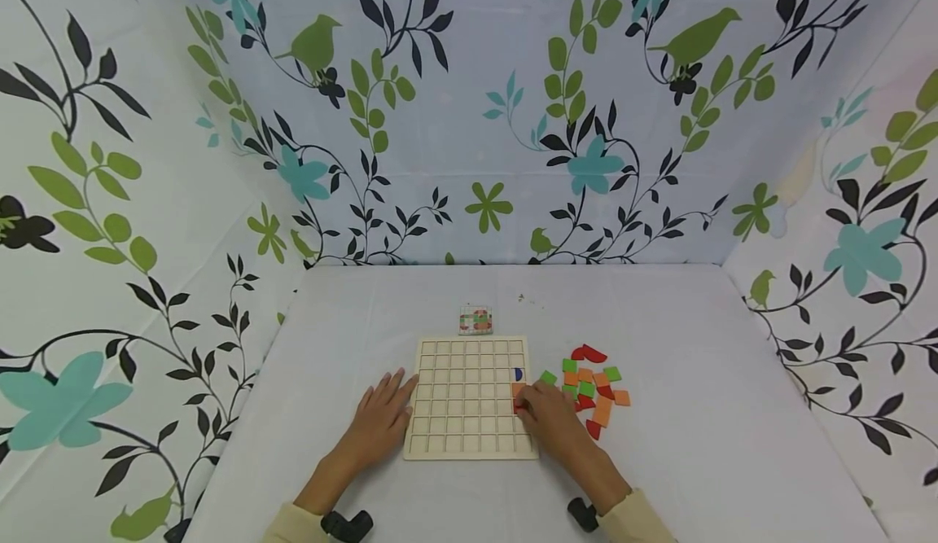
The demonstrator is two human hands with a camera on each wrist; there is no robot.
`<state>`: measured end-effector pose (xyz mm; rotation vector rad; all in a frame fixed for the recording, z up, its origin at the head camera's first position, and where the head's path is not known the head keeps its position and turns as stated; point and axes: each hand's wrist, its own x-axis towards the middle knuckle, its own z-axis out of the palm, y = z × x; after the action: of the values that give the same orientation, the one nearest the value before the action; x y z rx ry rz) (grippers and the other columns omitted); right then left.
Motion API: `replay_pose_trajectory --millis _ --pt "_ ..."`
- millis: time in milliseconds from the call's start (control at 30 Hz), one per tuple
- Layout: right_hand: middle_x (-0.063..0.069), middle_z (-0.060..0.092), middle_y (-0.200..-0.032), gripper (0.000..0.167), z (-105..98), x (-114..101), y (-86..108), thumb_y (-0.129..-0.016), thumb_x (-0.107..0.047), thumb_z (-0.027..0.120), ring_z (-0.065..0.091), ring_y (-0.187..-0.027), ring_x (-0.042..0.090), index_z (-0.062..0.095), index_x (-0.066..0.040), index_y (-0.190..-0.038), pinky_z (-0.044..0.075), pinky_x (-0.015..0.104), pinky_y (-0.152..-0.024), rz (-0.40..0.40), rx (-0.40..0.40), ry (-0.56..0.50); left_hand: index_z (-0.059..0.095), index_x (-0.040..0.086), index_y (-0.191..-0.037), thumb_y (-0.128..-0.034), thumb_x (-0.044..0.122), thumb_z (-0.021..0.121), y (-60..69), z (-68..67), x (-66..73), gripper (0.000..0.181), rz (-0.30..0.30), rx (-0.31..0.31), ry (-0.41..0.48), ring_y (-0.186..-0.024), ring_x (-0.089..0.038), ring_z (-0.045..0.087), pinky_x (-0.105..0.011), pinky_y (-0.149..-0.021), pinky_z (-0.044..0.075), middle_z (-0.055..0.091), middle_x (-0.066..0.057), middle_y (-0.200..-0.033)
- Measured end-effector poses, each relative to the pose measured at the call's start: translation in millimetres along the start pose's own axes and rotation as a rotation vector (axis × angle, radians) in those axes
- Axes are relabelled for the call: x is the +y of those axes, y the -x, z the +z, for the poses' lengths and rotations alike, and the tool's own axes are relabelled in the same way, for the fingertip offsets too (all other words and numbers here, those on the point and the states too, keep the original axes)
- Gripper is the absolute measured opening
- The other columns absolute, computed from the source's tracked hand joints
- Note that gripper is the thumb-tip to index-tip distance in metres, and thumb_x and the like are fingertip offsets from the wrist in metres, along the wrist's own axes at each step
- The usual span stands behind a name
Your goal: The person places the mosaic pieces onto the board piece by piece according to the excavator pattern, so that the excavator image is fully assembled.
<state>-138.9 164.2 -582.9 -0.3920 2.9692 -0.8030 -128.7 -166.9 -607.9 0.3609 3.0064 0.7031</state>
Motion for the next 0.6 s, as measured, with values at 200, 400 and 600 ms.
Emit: replay_pose_trajectory --millis 200,400,600 --pt "-0.011 0.058 -0.092 0.016 2.1 -0.5 0.7 -0.091 -0.017 0.084 0.053 -0.091 0.01 0.072 -0.021 -0.1 0.037 0.035 -0.08 0.004 0.006 -0.019 0.042 0.014 -0.163 -0.111 0.025 0.047 -0.1 0.3 -1.0 0.053 -0.008 -0.013 -0.008 -0.16 -0.043 0.024 -0.068 -0.125 0.019 0.032 -0.018 -0.171" --pt "-0.009 0.06 -0.094 0.012 -2.7 2.1 -2.7 -0.093 -0.018 0.083 0.054 -0.09 0.01 0.074 -0.021 -0.099 0.048 0.032 -0.082 0.008 0.009 -0.035 0.043 0.014 -0.163 -0.1107 0.024 0.048 -0.9 0.6 -1.1 0.053 -0.004 -0.007 0.004 -0.16 -0.043 0.024 -0.069 -0.125 0.018 0.032 -0.018 -0.171" --pt "0.004 0.065 -0.1 0.016 -23.8 29.6 -20.8 -0.098 -0.021 0.077 0.056 -0.084 0.017 0.073 -0.01 -0.108 0.052 0.033 -0.073 0.099 0.069 -0.059 0.042 0.015 -0.163 -0.1111 0.024 0.047 -1.4 2.2 -1.6 0.053 -0.005 -0.011 -0.004 -0.16 -0.043 0.024 -0.068 -0.125 0.018 0.032 -0.017 -0.171"
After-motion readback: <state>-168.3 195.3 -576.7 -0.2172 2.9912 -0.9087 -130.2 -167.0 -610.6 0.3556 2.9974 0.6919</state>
